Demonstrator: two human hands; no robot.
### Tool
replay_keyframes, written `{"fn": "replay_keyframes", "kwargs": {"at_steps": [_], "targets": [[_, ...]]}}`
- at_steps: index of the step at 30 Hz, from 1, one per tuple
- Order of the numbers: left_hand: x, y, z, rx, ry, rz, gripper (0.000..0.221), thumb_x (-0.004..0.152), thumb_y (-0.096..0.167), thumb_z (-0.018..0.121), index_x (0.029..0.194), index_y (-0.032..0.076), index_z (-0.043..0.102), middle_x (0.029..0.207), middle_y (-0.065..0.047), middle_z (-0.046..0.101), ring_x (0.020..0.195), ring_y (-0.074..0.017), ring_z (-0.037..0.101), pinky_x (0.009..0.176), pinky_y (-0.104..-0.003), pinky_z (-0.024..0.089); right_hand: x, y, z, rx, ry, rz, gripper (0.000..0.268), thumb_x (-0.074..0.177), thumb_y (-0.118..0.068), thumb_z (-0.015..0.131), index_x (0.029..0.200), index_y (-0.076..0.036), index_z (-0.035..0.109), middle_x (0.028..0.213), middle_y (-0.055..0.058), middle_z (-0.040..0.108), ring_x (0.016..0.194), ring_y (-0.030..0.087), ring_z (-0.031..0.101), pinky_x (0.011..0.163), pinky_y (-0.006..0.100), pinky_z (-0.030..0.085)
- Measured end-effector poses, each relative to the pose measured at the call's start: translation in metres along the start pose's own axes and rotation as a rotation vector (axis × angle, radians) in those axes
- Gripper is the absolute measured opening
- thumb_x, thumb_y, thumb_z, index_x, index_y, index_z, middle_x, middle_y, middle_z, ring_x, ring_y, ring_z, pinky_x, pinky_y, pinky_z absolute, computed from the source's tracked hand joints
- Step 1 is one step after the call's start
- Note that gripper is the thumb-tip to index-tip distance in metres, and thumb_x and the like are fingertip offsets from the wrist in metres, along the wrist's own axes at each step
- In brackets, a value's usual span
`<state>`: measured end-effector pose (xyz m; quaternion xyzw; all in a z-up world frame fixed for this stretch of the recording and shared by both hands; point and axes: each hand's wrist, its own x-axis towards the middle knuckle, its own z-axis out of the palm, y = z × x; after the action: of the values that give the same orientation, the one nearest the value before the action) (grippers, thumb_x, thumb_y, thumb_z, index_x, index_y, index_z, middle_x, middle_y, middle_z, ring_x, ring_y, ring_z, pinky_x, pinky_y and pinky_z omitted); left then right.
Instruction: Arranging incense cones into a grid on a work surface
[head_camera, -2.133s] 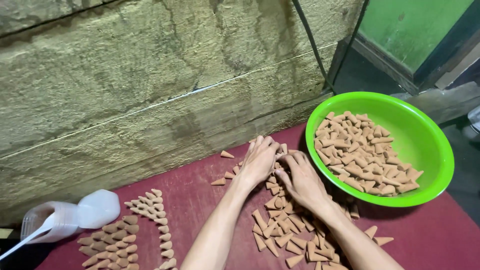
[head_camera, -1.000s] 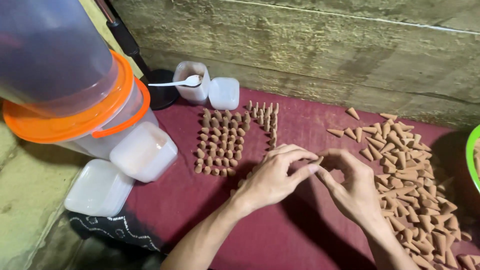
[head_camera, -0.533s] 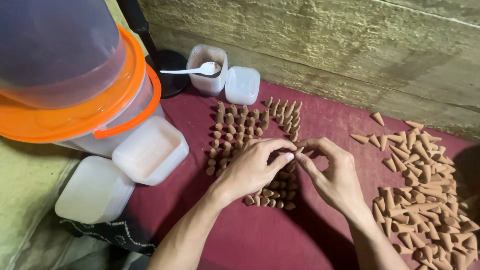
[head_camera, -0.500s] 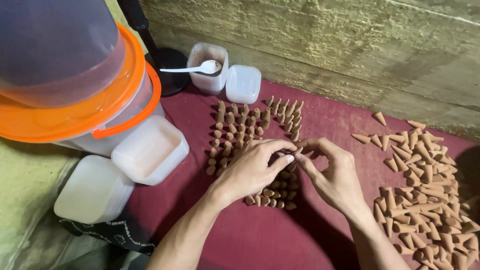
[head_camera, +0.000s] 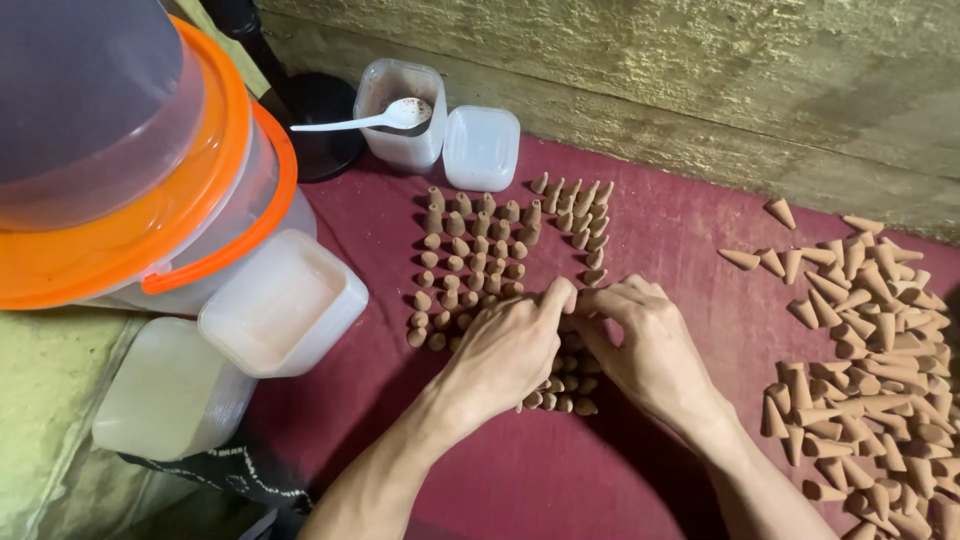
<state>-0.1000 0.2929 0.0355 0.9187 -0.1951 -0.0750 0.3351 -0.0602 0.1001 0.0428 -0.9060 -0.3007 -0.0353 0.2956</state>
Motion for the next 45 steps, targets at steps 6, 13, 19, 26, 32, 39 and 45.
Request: {"fn": "replay_keyframes", "kwargs": {"at_steps": [6,13,19,26,32,39,45], "targets": [[-0.001,0.004,0.001,-0.002,0.004,0.038,0.041,0.095,-0.002,0.042,0.136,-0.001,0.046,0.077,-0.027,0.067,0.074,-0.041,0.07,0.066,-0.049,0.057,-0.005,0.017,0.008,-0.048,-0.047,-0.003,0.017,0.073,-0.016,0.081,0.088,-0.019,0.075,0.079,0.0,0.072,0.085,0.024,0.066,0.075,0.036,0.049],[-0.001,0.004,0.003,-0.023,0.009,0.055,0.041,0.093,-0.004,0.043,0.133,-0.002,0.046,0.077,-0.029,0.066,0.074,-0.0434,0.07,0.065,-0.051,0.056,-0.004,0.014,0.009,-0.094,-0.074,0.011,0.012,0.073,-0.019,0.08,0.083,-0.021,0.073,0.078,-0.002,0.072,0.086,0.022,0.066,0.073,0.035,0.046],[0.003,-0.001,0.009,0.002,0.004,0.071,0.042,0.092,-0.005,0.045,0.134,-0.005,0.046,0.078,-0.03,0.066,0.075,-0.0425,0.071,0.068,-0.049,0.057,-0.004,0.015,0.007,-0.157,-0.107,0.008,0.01,0.073,-0.022,0.079,0.08,-0.02,0.071,0.076,-0.001,0.071,0.087,0.023,0.066,0.074,0.035,0.045],[0.002,0.002,0.007,-0.029,-0.007,0.047,0.042,0.092,-0.004,0.044,0.134,-0.005,0.046,0.082,-0.03,0.068,0.079,-0.043,0.071,0.069,-0.05,0.057,-0.004,0.015,0.008,-0.156,-0.113,0.019,0.012,0.072,-0.022,0.079,0.082,-0.02,0.072,0.077,-0.001,0.071,0.087,0.023,0.066,0.075,0.035,0.044],[-0.001,0.011,-0.003,-0.062,-0.028,0.024,0.04,0.092,-0.006,0.043,0.131,-0.002,0.047,0.085,-0.031,0.068,0.082,-0.0444,0.073,0.071,-0.049,0.057,-0.002,0.012,0.005,-0.149,-0.124,0.015,0.013,0.072,-0.022,0.079,0.082,-0.019,0.071,0.078,-0.001,0.071,0.087,0.023,0.065,0.074,0.036,0.044],[-0.001,0.014,-0.009,-0.127,-0.002,-0.01,0.038,0.092,-0.007,0.042,0.128,0.002,0.049,0.094,-0.033,0.069,0.088,-0.0457,0.074,0.076,-0.05,0.058,0.002,-0.001,-0.012,-0.117,-0.093,0.0,0.011,0.076,-0.018,0.076,0.085,-0.017,0.069,0.083,0.003,0.07,0.089,0.026,0.065,0.074,0.038,0.044],[0.0,0.008,-0.001,-0.249,0.224,0.004,0.028,0.096,-0.001,0.044,0.119,0.009,0.057,0.102,-0.03,0.073,0.094,-0.0441,0.076,0.076,-0.05,0.063,0.001,-0.008,-0.046,0.025,0.0,0.04,0.016,0.078,-0.014,0.076,0.092,-0.02,0.074,0.087,0.001,0.072,0.083,0.022,0.066,0.074,0.036,0.043]]}}
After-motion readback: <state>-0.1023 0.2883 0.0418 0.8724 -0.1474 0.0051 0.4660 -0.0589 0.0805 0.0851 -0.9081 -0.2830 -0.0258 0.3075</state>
